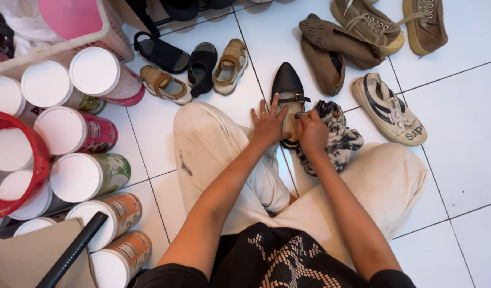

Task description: The person sits on the floor and wipes several pairs of shoes with a patterned cloth, then places them on a nearby shoe rack. The person handles flats, sneakers, and sandals one at a time, wiping the uppers and soles before stacking them.

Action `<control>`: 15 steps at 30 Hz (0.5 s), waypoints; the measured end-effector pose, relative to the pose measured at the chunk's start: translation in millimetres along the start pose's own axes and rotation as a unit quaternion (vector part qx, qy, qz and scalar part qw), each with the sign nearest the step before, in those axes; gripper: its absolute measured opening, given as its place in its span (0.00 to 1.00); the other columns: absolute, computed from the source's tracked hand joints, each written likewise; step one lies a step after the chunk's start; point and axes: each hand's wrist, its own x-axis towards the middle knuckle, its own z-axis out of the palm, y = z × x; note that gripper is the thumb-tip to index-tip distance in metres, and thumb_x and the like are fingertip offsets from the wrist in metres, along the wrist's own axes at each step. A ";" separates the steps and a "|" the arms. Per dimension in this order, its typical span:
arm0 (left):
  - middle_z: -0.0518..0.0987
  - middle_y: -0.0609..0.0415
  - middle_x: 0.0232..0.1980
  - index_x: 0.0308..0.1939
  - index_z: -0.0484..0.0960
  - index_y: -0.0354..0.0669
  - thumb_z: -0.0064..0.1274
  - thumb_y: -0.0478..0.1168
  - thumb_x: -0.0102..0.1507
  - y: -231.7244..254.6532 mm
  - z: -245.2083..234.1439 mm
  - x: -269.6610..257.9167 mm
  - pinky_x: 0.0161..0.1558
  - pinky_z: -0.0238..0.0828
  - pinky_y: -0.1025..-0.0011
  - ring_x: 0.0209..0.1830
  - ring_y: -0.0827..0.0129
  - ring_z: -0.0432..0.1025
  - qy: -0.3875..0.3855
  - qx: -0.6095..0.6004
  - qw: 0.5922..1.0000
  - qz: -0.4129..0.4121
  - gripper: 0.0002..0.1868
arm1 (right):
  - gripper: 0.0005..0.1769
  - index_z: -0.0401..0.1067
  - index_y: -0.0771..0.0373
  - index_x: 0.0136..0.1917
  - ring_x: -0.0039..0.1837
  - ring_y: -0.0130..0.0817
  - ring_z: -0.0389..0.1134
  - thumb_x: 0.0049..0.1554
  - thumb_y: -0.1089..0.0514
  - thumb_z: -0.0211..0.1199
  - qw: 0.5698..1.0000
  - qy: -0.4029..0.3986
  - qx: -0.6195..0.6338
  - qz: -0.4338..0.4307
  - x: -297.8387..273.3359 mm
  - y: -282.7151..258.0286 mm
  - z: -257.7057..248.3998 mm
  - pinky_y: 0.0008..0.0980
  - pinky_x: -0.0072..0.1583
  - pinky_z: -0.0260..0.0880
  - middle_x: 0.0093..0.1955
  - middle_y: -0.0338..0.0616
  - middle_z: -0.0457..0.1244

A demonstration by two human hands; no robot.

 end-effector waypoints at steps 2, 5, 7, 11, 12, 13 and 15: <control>0.27 0.55 0.85 0.79 0.55 0.64 0.66 0.66 0.51 1.1 0.6 1.1 0.72 0.30 0.27 0.83 0.36 0.33 0.000 0.003 1.000 0.000 0.56 | 0.04 0.77 0.64 0.44 0.45 0.50 0.71 0.56 0.61 0.67 1.000 -0.003 -0.002 -0.001 2.9 0.6 8.1 0.46 0.47 0.70 0.46 0.48 0.67; 0.27 0.55 0.85 0.79 0.56 0.63 0.66 0.65 0.51 0.2 0.7 2.0 0.72 0.31 0.27 0.83 0.36 0.34 0.003 0.000 1.000 -0.004 0.56 | 0.08 0.76 0.66 0.48 0.46 0.51 0.71 0.55 0.61 0.67 1.000 -0.006 0.013 0.016 6.0 2.6 16.6 0.46 0.47 0.70 0.46 0.48 0.67; 0.27 0.55 0.85 0.79 0.56 0.64 0.67 0.64 0.51 -1.1 1.7 1.3 0.72 0.31 0.27 0.83 0.36 0.34 0.006 0.000 1.000 -0.004 0.56 | 0.12 0.78 0.66 0.52 0.45 0.51 0.71 0.53 0.61 0.67 1.000 -0.006 -0.010 0.005 3.3 4.3 19.1 0.45 0.46 0.70 0.47 0.50 0.67; 0.27 0.55 0.85 0.79 0.56 0.65 0.67 0.62 0.52 1.3 1.4 1.3 0.72 0.32 0.28 0.83 0.37 0.35 0.005 0.016 1.000 -0.003 0.55 | 0.09 0.79 0.64 0.47 0.50 0.50 0.72 0.53 0.61 0.71 0.996 -0.014 -0.089 -0.023 -2.2 1.0 21.4 0.45 0.49 0.71 0.46 0.50 0.67; 0.27 0.55 0.85 0.79 0.55 0.65 0.67 0.62 0.52 1.4 -0.4 1.1 0.72 0.32 0.27 0.83 0.37 0.35 0.003 0.021 1.000 -0.004 0.55 | 0.10 0.79 0.64 0.48 0.50 0.51 0.72 0.51 0.61 0.71 0.996 -0.015 -0.090 -0.021 -1.2 -1.2 21.3 0.45 0.48 0.71 0.47 0.51 0.68; 0.27 0.55 0.85 0.80 0.54 0.66 0.66 0.62 0.52 2.1 -1.9 1.3 0.72 0.32 0.27 0.83 0.37 0.35 -0.002 0.021 1.000 -0.006 0.55 | 0.11 0.79 0.65 0.48 0.50 0.51 0.71 0.50 0.61 0.72 0.995 -0.015 -0.092 -0.020 0.1 -3.1 20.8 0.45 0.48 0.71 0.47 0.51 0.68; 0.27 0.55 0.84 0.80 0.52 0.66 0.66 0.62 0.53 2.4 -4.6 1.6 0.72 0.32 0.27 0.83 0.37 0.35 -0.014 0.023 1.000 -0.012 0.56 | 0.14 0.79 0.65 0.46 0.50 0.50 0.71 0.44 0.61 0.72 0.990 -0.093 -0.106 0.028 8.4 -3.9 19.6 0.44 0.49 0.72 0.48 0.51 0.68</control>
